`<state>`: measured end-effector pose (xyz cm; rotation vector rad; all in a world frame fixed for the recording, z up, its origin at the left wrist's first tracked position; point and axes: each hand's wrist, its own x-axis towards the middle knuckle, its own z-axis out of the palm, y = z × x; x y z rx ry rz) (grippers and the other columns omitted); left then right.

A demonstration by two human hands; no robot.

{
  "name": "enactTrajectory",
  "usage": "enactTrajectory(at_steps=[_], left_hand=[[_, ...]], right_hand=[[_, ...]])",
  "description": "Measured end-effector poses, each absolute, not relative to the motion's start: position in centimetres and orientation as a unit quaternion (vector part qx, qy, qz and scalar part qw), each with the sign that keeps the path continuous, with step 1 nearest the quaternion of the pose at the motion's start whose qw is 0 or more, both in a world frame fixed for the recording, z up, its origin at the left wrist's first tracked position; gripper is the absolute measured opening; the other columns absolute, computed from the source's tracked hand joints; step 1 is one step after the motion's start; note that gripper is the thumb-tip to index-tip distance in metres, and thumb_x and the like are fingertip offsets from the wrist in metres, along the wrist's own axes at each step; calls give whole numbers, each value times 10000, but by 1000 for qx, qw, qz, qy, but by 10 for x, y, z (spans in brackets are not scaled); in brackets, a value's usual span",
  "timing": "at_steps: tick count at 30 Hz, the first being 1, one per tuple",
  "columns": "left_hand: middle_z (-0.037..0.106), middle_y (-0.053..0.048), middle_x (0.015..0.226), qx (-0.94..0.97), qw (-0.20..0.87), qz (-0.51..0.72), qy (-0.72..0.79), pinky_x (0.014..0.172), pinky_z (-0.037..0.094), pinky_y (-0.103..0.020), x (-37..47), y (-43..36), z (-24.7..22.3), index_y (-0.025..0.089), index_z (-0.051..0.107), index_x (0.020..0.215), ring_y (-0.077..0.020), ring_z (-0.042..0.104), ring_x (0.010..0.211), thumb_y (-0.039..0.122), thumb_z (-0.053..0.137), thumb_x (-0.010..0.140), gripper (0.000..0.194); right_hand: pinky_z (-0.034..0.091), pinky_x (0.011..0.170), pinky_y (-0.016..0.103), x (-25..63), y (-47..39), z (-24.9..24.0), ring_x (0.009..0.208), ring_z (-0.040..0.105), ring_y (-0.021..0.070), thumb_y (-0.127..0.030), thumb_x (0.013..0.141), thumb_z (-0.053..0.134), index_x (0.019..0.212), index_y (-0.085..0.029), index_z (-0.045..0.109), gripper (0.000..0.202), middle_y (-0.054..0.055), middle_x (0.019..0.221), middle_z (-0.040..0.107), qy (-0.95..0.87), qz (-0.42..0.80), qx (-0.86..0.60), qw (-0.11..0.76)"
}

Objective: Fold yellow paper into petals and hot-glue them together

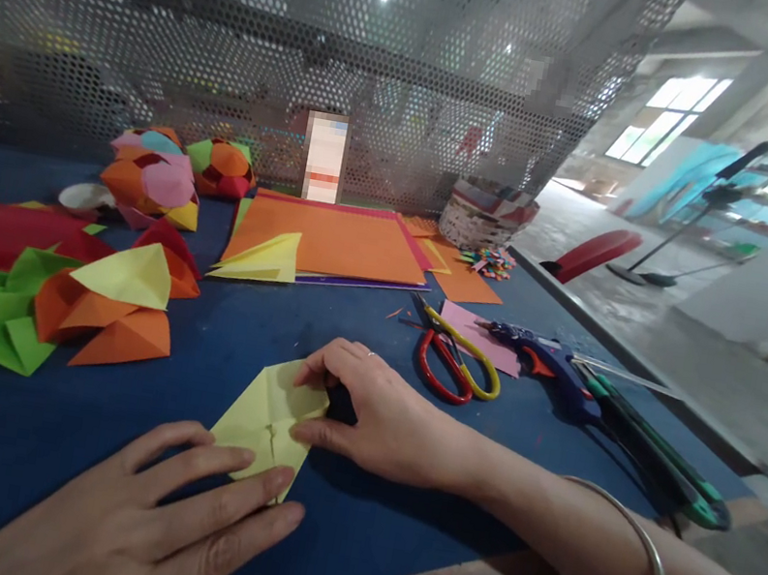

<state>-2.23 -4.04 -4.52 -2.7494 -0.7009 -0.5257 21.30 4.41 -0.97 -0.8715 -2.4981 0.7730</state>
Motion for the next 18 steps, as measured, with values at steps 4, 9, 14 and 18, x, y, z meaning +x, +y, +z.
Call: enactTrajectory(at_steps=[4, 9, 14, 18], left_hand=[[662, 98, 1267, -936, 117, -203, -262, 1076, 250, -345, -19, -43, -48, 358, 519, 1344, -159, 540, 1106, 443, 361, 995, 393], [679, 99, 1217, -933, 132, -201, -266, 1049, 280, -332, -18, -44, -49, 416, 483, 1363, -151, 560, 1077, 424, 340, 1001, 389], [665, 93, 1245, -935, 139, -206, -252, 1047, 286, -372, -20, -43, -50, 398, 492, 1363, -178, 574, 1050, 420, 335, 999, 398], [651, 97, 1273, -941, 145, -198, -234, 1084, 272, -427, -25, -43, -53, 400, 519, 1342, -205, 601, 1054, 326, 396, 964, 404]], right_hand=[[456, 864, 331, 215, 48, -12, 954, 558, 182, -76, 789, 707, 1031, -153, 569, 289, 59, 1038, 618, -885, 286, -308, 198], [442, 905, 345, 217, 48, -13, 990, 556, 185, -11, 800, 616, 1033, -163, 557, 284, 63, 1062, 617, -886, 287, -303, 203], [421, 926, 415, 216, 39, -8, 1026, 531, 238, -319, 744, 791, 1084, -165, 545, 447, 82, 1124, 594, -902, 251, -309, 166], [417, 927, 420, 215, 38, -6, 1031, 524, 238, -348, 732, 805, 1088, -166, 545, 478, 78, 1144, 589, -900, 250, -325, 147]])
